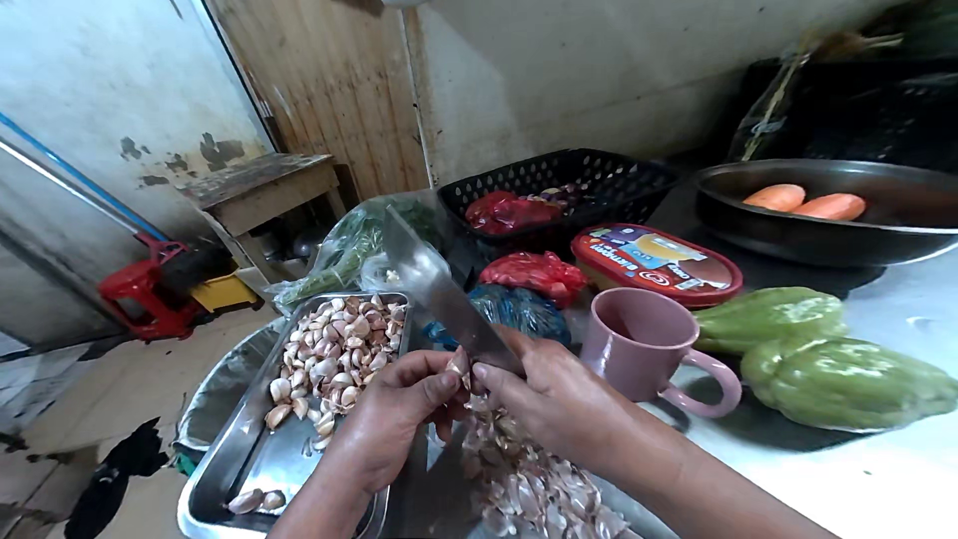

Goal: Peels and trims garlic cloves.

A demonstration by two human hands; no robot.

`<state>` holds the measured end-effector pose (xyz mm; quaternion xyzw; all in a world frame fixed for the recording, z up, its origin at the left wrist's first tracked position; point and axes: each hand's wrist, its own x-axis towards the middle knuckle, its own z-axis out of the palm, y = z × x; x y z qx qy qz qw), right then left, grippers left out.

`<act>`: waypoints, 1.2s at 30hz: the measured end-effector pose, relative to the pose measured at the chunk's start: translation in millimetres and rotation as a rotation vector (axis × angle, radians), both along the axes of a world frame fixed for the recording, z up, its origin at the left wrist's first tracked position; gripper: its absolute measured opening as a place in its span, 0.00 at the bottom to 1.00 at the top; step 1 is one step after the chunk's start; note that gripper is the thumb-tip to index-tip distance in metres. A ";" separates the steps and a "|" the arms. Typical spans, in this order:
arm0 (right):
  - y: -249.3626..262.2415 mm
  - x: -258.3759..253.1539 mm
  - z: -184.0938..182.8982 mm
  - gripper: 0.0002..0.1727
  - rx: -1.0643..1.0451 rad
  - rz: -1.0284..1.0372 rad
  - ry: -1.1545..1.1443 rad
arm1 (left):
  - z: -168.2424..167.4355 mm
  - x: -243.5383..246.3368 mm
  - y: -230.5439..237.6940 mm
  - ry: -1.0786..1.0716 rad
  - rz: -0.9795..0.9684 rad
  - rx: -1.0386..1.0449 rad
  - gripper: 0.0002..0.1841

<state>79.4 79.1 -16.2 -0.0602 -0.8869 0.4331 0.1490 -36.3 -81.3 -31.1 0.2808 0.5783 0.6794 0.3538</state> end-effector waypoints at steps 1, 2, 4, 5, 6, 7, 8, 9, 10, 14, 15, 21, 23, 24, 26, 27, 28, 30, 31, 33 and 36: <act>0.8 -0.6 -0.8 0.10 -0.075 -0.002 0.020 | 0.2 0.5 -0.1 -0.002 0.010 -0.001 0.05; 1.7 -1.1 -0.1 0.09 -0.139 -0.001 0.026 | 0.2 1.3 -0.1 0.006 0.016 -0.009 0.04; 3.6 -2.0 1.3 0.07 -0.247 -0.006 0.017 | -0.2 2.6 0.1 0.037 0.017 -0.039 0.04; 3.9 -2.2 0.4 0.08 -0.266 -0.021 0.042 | 0.0 2.6 0.3 0.054 0.019 -0.065 0.04; 4.2 -2.1 -0.8 0.07 -0.277 -0.050 0.080 | 0.3 2.2 0.4 0.074 0.024 -0.104 0.04; 5.0 -1.5 -1.5 0.08 -0.290 -0.083 0.126 | 0.2 1.2 0.3 0.101 0.031 -0.147 0.04; 6.5 -1.0 -1.4 0.08 -0.292 -0.113 0.171 | -0.5 -0.4 0.2 0.129 0.041 -0.184 0.04; 8.1 -0.6 -1.0 0.08 -0.269 -0.142 0.207 | -2.0 -2.5 0.1 0.154 0.054 -0.202 0.05; 9.8 -0.6 -1.3 0.08 -0.206 -0.172 0.219 | -3.8 -4.3 -0.2 0.178 0.070 -0.204 0.05; 12.3 -1.8 4.2 0.11 0.064 -0.124 -0.088 | -2.8 -3.8 1.4 0.350 0.156 -0.298 0.08; 11.8 -3.3 6.2 0.13 0.107 -0.091 -0.177 | -1.1 -2.7 1.4 0.439 0.158 -0.358 0.10; 7.5 -8.5 12.2 0.21 0.145 0.044 -0.380 | -2.0 -0.7 -2.4 1.003 0.108 -0.517 0.16; 6.6 -8.8 10.2 0.21 0.171 0.076 -0.361 | -4.8 -0.5 -2.2 1.085 0.104 -0.524 0.16; 6.4 -9.0 9.2 0.21 0.189 0.090 -0.356 | -6.6 -0.5 -1.9 1.119 0.112 -0.515 0.16; 6.4 -9.7 7.8 0.23 0.219 0.100 -0.351 | -7.2 -0.2 -1.6 1.145 0.116 -0.504 0.16; 6.3 -9.8 7.2 0.23 0.223 0.097 -0.342 | -6.7 0.0 -1.9 1.144 0.113 -0.503 0.16; 6.0 -9.9 6.9 0.23 0.224 0.093 -0.333 | -6.8 -0.1 -2.1 1.152 0.117 -0.492 0.16; 5.4 -10.1 6.7 0.23 0.221 0.090 -0.332 | -8.1 -0.3 -2.1 1.169 0.127 -0.472 0.16; 5.0 -10.1 6.6 0.23 0.222 0.090 -0.332 | -8.0 -0.4 -2.0 1.173 0.128 -0.471 0.16; 4.6 -10.1 7.0 0.21 0.233 0.092 -0.338 | -7.1 -0.2 -1.9 1.176 0.118 -0.476 0.17; 3.8 -10.8 7.8 0.20 0.259 0.085 -0.358 | -6.0 1.3 -1.6 1.165 0.114 -0.489 0.17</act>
